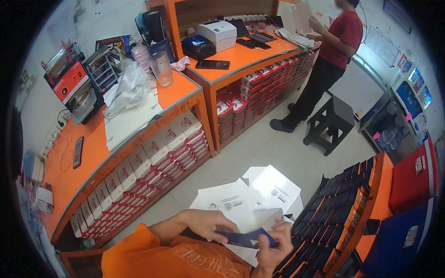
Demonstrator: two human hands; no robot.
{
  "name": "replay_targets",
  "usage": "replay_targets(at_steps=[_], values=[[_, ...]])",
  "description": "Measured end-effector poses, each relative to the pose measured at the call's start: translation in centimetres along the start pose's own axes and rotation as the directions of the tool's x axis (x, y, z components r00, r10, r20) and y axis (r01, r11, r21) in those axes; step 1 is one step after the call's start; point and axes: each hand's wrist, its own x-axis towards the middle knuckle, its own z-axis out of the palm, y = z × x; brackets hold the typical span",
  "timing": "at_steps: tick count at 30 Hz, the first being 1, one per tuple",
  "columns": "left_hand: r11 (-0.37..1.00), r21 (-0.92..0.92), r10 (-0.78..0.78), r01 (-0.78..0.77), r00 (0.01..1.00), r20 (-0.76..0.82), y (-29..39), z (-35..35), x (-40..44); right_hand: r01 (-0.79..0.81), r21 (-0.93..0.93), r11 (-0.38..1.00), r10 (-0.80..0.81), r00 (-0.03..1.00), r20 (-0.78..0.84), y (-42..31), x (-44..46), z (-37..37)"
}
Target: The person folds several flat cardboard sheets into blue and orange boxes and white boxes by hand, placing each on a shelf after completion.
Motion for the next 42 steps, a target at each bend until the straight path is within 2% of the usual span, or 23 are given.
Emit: replay_targets(at_steps=[1, 2, 3, 4, 5, 6, 8, 10, 12, 16, 17, 20, 22, 23, 24, 26, 28, 31, 34, 36, 37, 40, 42], values=[[0.981, -0.030, -0.190, 0.191, 0.981, 0.026, -1.4, -0.8, -0.1, 0.032, 0.201, 0.979, -0.001, 0.989, -0.149, -1.3, 0.8, 0.4], [0.926, -0.055, -0.370, 0.374, 0.927, 0.060, -2.8, -1.5, -0.2, 0.030, 0.195, 0.980, 0.000, 0.988, -0.151, -2.5, 1.4, -0.1], [0.916, -0.085, -0.384, 0.391, 0.919, 0.093, -3.9, -2.0, -0.4, 0.063, 0.084, 0.994, -0.078, 0.981, 0.178, -3.9, 2.0, -0.7], [0.917, -0.082, -0.383, 0.391, 0.918, 0.102, -3.8, -1.9, -0.2, 0.131, -0.010, 0.991, -0.109, 0.864, 0.492, -5.0, 2.7, -1.1], [0.940, 0.003, -0.339, 0.341, 0.935, 0.098, -3.5, -1.8, -0.1, 0.146, -0.184, 0.972, 0.000, 0.785, 0.619, -6.3, 3.1, 0.0], [0.954, 0.085, -0.294, 0.287, 0.950, 0.100, -3.2, -1.5, 0.0, 0.142, -0.193, 0.971, 0.007, 0.790, 0.614, -5.9, 2.7, 0.0], [0.963, 0.107, -0.254, 0.246, 0.965, 0.062, -2.3, -1.1, 0.1, -0.136, -0.240, 0.961, 0.189, 0.959, 0.209, -4.3, 2.0, -0.3], [0.970, 0.125, -0.213, 0.209, 0.977, 0.020, -2.0, -0.6, 0.2, -0.072, -0.359, 0.930, 0.160, 0.962, 0.223, -4.7, 2.8, -1.0], [0.959, 0.207, -0.192, 0.192, 0.981, -0.023, -1.8, -0.2, 0.2, 0.092, -0.283, 0.955, 0.119, 0.752, 0.649, -4.9, 3.0, -0.8], [0.948, 0.279, -0.166, 0.154, 0.986, 0.020, -0.8, 0.0, 0.5, 0.071, -0.501, 0.863, 0.340, 0.652, 0.678, -5.9, 2.9, -0.6], [0.891, 0.436, -0.183, 0.127, 0.979, 0.090, 0.1, 0.5, 1.0, 0.045, -0.488, 0.871, 0.357, 0.625, 0.695, -5.3, 2.5, -0.2], [0.731, 0.682, -0.145, -0.024, 0.971, 0.190, 0.4, 1.3, 1.7, 0.051, -0.328, 0.943, 0.170, 0.775, 0.609, -5.0, 2.4, 0.5], [0.837, 0.512, -0.192, 0.196, 0.979, -0.062, 3.4, 1.7, 2.0, 0.157, -0.412, 0.898, 0.065, 0.877, 0.475, -4.9, 2.5, 0.0], [0.839, 0.465, -0.230, 0.281, 0.959, -0.165, 5.9, 1.7, 1.9, 0.215, -0.423, 0.880, -0.108, 0.959, 0.264, -4.8, 2.2, -0.1], [0.912, 0.356, -0.086, 0.205, 0.943, -0.323, 5.0, 1.9, 1.8, 0.267, -0.447, 0.854, -0.281, 0.959, 0.035, -4.6, 1.8, -0.2], [0.972, -0.232, -0.094, -0.036, 0.844, -0.528, 4.5, 2.6, 1.9, 0.315, -0.402, 0.860, -0.301, 0.948, 0.099, -4.6, 0.3, -0.2], [0.970, -0.231, -0.065, -0.078, 0.830, -0.554, 5.1, 2.8, 2.0, 0.451, -0.500, 0.739, -0.343, 0.891, 0.297, -4.8, -0.6, 1.1], [0.918, -0.333, -0.031, -0.216, 0.797, -0.604, 5.0, 3.9, 2.4, 0.379, -0.605, 0.700, -0.336, 0.923, 0.190, -3.3, -1.0, 0.9], [0.914, -0.396, -0.148, -0.089, 0.835, -0.530, 4.5, 4.3, 2.4, 0.277, -0.640, 0.717, -0.246, 0.959, 0.139, -4.8, 0.2, -0.3], [0.918, -0.386, -0.161, -0.092, 0.802, -0.575, 3.4, 4.3, 2.9, 0.333, -0.633, 0.699, -0.186, 0.939, 0.289, -6.0, 1.5, -1.2], [0.950, -0.293, -0.258, 0.106, 0.793, -0.552, 3.3, 4.0, 2.8, 0.368, -0.637, 0.677, -0.192, 0.924, 0.330, -6.3, 1.9, -1.1], [0.978, -0.206, -0.104, -0.022, 0.808, -0.580, 0.6, 4.6, 3.2, 0.358, -0.581, 0.731, -0.091, 0.895, 0.437, -5.4, 2.4, -1.0], [0.967, -0.239, -0.201, 0.085, 0.831, -0.518, -2.1, 3.6, 3.4, 0.233, -0.510, 0.828, -0.044, 0.934, 0.355, -3.7, 2.4, -0.8]])
